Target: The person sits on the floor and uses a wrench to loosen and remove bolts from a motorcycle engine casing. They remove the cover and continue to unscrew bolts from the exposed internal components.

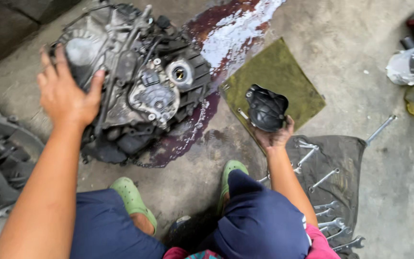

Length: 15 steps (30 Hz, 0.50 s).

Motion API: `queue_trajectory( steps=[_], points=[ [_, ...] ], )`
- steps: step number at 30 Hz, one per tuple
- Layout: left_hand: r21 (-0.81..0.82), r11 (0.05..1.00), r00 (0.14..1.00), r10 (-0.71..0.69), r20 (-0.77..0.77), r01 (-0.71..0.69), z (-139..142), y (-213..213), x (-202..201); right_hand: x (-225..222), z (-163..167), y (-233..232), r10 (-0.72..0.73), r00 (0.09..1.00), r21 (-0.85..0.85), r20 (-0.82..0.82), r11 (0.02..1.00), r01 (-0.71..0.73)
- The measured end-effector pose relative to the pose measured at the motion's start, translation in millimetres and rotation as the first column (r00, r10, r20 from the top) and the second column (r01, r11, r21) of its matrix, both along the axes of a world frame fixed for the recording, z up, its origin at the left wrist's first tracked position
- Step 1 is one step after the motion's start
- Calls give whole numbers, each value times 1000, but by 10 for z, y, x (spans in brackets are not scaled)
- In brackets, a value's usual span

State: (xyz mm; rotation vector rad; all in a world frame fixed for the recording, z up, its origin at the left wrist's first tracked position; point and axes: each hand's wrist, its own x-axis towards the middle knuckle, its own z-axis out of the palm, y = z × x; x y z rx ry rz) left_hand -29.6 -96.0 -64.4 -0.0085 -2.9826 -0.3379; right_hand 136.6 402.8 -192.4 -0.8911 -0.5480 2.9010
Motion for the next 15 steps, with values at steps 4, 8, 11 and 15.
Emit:
queue_trajectory(
  steps=[4, 8, 11, 15],
  points=[
    [0, 1000, 1000, 18, 26, -18, 5, -6, 4, -127, -84, -25, 172, 972, -29, -161, 984, -178],
    [-9, 1000, 1000, 18, 25, -18, 38, 14, -5, -136, -236, -102, 112, 994, 277, 12, 954, -111],
    [-14, 1000, 1000, 16, 27, -16, 55, 29, -6, 17, -265, -206, 229, 958, 939, 170, 257, -228],
    [-2, 999, 998, 37, 60, -37, 49, 17, -10, 211, -233, -278, 72, 952, 827, 298, -517, -220]
  ],
)
